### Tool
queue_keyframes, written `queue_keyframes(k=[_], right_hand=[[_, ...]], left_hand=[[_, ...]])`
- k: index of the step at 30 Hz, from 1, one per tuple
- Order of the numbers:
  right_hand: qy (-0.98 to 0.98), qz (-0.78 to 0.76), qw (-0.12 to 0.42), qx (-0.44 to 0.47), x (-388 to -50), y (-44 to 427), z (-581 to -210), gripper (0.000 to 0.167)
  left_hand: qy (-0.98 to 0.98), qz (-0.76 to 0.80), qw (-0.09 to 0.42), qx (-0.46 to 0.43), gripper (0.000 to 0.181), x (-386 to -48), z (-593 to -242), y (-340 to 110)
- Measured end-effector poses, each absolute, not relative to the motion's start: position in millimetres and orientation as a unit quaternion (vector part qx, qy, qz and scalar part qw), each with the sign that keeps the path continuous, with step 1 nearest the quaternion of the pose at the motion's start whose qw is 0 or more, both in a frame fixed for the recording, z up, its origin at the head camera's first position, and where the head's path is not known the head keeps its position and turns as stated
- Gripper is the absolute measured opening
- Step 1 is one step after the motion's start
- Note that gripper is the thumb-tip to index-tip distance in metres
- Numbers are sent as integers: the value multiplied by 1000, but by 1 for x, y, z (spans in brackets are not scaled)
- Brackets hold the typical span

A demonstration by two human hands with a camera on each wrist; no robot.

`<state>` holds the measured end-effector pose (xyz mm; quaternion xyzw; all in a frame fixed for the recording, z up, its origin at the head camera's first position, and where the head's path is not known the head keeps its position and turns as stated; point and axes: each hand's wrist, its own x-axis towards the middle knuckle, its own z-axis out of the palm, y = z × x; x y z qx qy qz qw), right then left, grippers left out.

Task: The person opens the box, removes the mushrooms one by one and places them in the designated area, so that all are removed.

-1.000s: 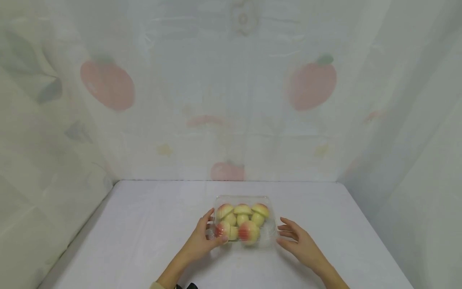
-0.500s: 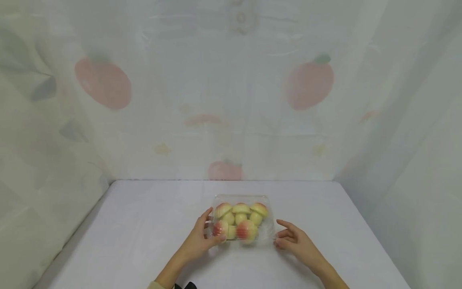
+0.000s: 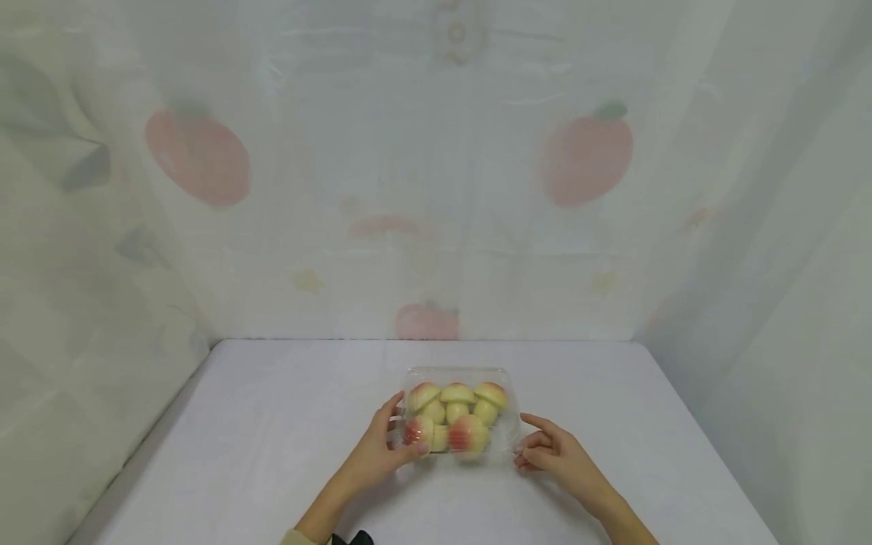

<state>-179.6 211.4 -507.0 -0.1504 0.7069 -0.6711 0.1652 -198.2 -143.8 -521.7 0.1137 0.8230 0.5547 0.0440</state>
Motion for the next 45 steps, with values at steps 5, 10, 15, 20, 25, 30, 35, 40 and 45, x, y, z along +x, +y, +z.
queue_keyframes(k=[5, 10, 15, 20, 25, 30, 35, 40, 45], right_hand=[[703, -673, 159, -164, -179, 209, -507, 72], [697, -680, 152, -167, -180, 207, -509, 73], [693, -690, 140, -153, -179, 203, -511, 73], [697, -696, 132, -107, -180, 199, -511, 70], [707, -691, 124, -87, -180, 195, -511, 68], [707, -693, 118, -76, -179, 193, -511, 69], [712, -692, 104, -56, -180, 189, -510, 68], [724, -683, 93, -40, -180, 187, -510, 66], [758, -646, 80, -43, -179, 188, -510, 64]], left_hand=[[822, 556, 48, 119, 100, -199, -521, -145], [822, 554, 52, 121, 101, -200, -520, -146], [822, 554, 51, 124, 100, -200, -522, -146], [821, 555, 49, 127, 100, -201, -523, -146], [821, 555, 50, 128, 100, -202, -524, -146], [818, 559, 56, 126, 100, -202, -523, -147], [819, 557, 53, 126, 99, -202, -523, -147], [823, 553, 51, 124, 99, -201, -523, -147], [823, 552, 45, 127, 97, -201, -521, -146]])
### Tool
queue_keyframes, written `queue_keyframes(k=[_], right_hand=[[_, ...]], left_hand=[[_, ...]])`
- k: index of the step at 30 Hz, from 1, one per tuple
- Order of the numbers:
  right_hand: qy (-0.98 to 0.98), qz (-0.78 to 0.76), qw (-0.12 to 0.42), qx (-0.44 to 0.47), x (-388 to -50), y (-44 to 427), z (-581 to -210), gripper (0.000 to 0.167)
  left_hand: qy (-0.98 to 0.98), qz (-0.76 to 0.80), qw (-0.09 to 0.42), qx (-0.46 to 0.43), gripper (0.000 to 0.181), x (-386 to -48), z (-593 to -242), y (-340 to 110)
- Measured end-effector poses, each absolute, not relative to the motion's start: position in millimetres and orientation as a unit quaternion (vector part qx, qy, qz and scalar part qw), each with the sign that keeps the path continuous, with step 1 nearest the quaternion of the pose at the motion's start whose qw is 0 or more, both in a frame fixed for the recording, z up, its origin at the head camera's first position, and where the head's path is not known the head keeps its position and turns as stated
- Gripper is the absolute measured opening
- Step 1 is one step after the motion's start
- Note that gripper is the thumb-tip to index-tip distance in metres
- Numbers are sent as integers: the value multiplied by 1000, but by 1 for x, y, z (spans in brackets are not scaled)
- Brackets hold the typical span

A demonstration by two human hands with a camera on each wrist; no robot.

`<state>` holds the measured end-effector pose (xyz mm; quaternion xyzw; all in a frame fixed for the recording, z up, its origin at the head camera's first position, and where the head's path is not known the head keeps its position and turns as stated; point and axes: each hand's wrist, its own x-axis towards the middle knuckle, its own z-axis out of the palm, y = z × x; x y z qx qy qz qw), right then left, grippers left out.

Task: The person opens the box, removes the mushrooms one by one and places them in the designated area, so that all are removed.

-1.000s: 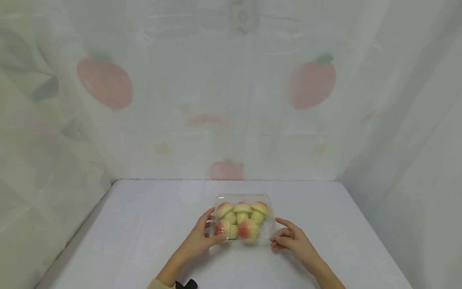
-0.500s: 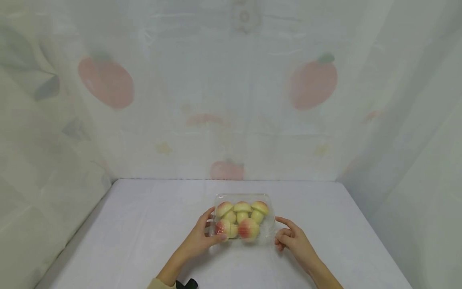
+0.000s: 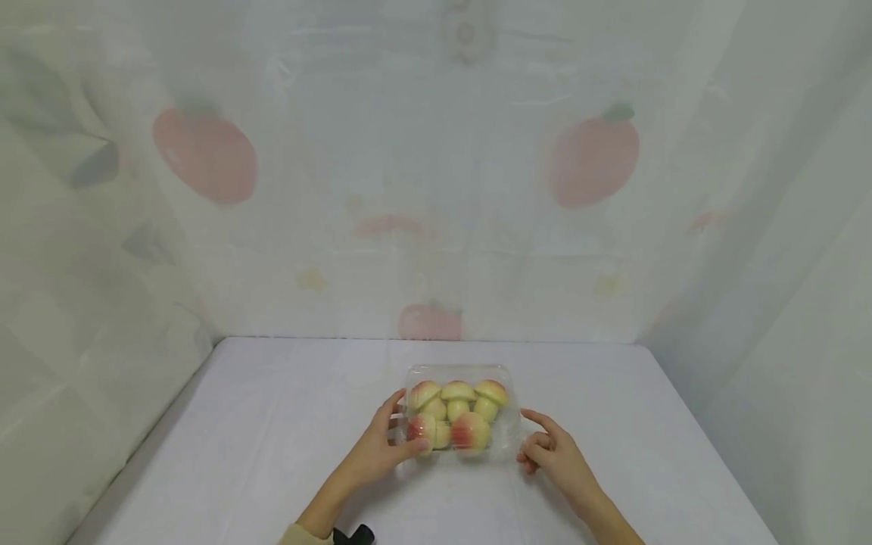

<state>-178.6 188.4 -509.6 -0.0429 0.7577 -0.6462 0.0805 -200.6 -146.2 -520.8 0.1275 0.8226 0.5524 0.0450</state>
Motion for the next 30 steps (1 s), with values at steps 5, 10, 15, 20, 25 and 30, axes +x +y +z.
queue_keyframes(k=[5, 10, 15, 20, 25, 30], right_hand=[[819, -568, 29, -72, -176, 192, -510, 62], [850, -514, -23, -113, -175, 195, -511, 63], [867, -471, -68, -152, -177, 197, -509, 67], [874, -428, -116, -200, -182, 198, -508, 71], [883, -385, -138, -231, -186, 198, -506, 70], [880, -367, -157, -257, -189, 196, -505, 63]], left_hand=[[823, 553, 45, 124, 98, -200, -519, -145], [825, 552, 45, 111, 100, -200, -520, -145], [823, 555, 42, 111, 101, -200, -519, -145], [822, 555, 42, 121, 100, -200, -518, -146], [820, 559, 47, 116, 99, -200, -519, -146], [816, 564, 43, 121, 99, -199, -520, -147]])
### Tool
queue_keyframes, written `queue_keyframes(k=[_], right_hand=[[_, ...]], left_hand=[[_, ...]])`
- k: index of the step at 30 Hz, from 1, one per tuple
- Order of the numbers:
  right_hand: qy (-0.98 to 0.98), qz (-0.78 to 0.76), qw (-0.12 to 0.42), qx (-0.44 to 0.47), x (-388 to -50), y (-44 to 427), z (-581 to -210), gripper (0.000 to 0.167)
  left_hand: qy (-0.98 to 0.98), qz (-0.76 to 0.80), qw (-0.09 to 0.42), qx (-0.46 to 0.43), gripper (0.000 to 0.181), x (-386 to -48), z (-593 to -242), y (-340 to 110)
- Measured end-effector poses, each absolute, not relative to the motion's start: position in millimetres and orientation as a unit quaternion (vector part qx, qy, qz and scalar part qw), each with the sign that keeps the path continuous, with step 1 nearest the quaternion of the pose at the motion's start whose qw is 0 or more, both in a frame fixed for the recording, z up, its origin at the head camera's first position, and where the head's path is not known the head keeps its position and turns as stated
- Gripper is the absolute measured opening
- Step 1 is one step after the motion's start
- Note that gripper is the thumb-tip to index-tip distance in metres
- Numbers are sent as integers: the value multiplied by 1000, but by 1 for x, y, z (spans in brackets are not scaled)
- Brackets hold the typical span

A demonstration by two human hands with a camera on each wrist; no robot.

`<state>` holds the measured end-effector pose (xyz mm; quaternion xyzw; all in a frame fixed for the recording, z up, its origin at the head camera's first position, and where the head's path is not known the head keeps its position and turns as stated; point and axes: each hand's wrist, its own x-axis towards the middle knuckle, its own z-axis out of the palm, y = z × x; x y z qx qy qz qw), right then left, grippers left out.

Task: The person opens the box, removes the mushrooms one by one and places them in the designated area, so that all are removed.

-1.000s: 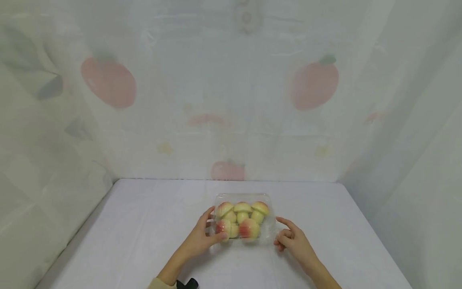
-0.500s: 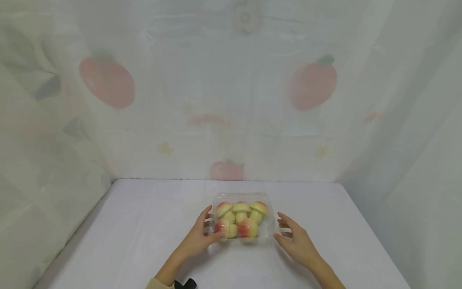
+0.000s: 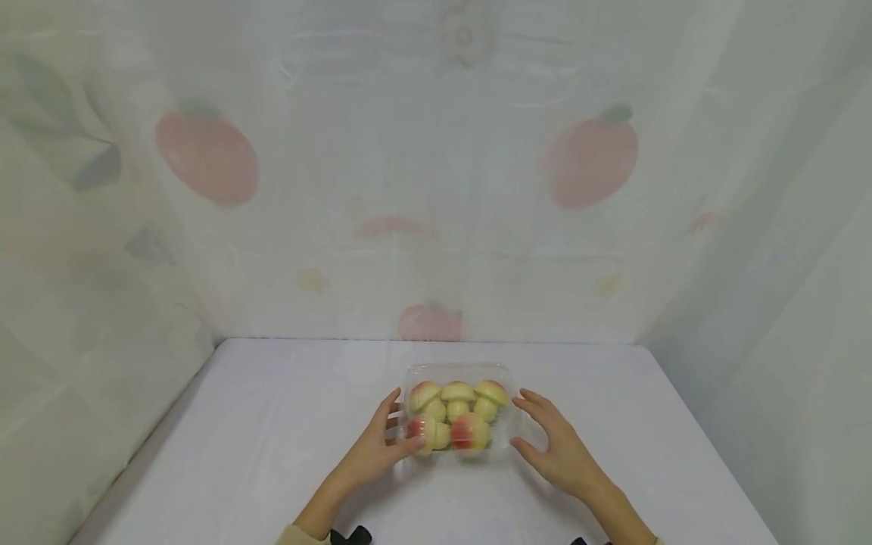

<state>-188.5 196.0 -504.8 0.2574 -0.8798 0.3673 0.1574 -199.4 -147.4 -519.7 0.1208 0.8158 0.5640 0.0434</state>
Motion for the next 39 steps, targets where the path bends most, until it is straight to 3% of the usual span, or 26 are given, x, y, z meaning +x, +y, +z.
queue_keyframes(k=[14, 39], right_hand=[[-854, 377, 216, 287, -193, 193, -509, 57], [-825, 414, 236, 304, -192, 185, -498, 54]], left_hand=[[809, 572, 66, 120, 107, -200, -523, -147], [819, 557, 74, 119, 105, -198, -526, -155]])
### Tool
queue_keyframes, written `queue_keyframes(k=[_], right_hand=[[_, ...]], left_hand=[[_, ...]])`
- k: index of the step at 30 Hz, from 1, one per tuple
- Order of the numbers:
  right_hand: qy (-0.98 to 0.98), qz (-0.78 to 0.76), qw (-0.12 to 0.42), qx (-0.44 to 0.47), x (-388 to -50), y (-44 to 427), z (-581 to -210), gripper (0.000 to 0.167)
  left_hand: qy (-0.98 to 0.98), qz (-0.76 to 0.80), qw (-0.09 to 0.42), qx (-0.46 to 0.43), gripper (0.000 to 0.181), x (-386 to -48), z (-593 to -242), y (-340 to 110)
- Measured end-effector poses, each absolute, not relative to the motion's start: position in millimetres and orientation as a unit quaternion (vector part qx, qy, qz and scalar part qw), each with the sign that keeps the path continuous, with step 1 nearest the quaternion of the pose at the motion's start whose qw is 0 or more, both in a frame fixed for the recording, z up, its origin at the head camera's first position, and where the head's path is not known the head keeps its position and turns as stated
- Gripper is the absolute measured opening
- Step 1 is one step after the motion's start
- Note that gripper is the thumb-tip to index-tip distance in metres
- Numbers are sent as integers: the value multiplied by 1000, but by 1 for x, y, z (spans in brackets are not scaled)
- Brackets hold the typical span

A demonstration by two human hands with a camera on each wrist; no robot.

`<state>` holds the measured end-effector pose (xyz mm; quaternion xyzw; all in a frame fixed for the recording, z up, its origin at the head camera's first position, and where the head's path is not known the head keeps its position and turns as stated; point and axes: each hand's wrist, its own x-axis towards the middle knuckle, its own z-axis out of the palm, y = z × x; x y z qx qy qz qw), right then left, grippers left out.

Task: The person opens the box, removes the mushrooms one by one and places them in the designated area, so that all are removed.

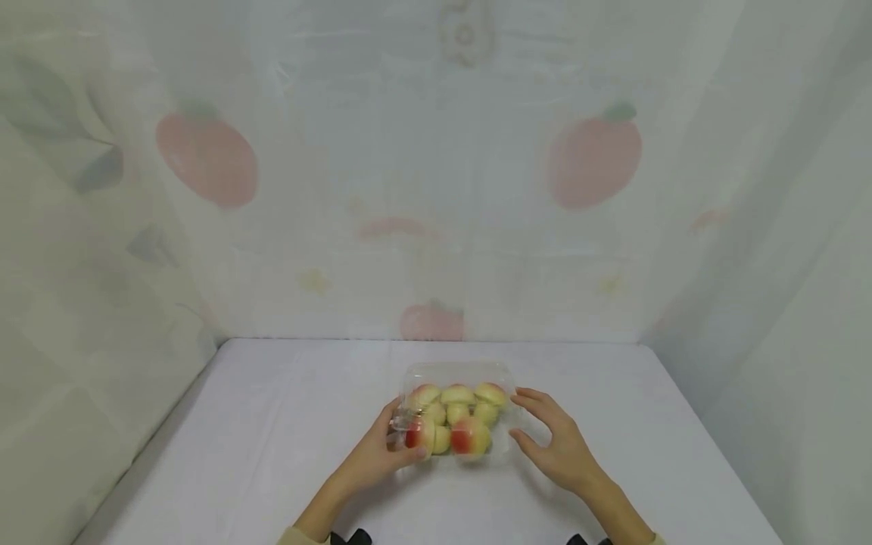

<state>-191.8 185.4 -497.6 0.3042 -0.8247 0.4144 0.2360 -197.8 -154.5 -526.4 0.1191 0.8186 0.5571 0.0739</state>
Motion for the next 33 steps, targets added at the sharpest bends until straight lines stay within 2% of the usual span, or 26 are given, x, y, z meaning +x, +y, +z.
queue_keyframes(k=[7, 13, 22, 33], right_hand=[[-810, 426, 260, 308, -189, 185, -490, 54], [-813, 424, 254, 307, -189, 187, -486, 52], [-809, 432, 266, 298, -189, 188, -479, 47], [-803, 450, 270, 282, -191, 184, -472, 42]], left_hand=[[819, 556, 91, 111, 106, -193, -522, -154], [821, 549, 91, 125, 106, -193, -521, -155], [820, 547, 94, 142, 95, -189, -519, -153], [831, 533, 83, 139, 99, -187, -520, -155]])
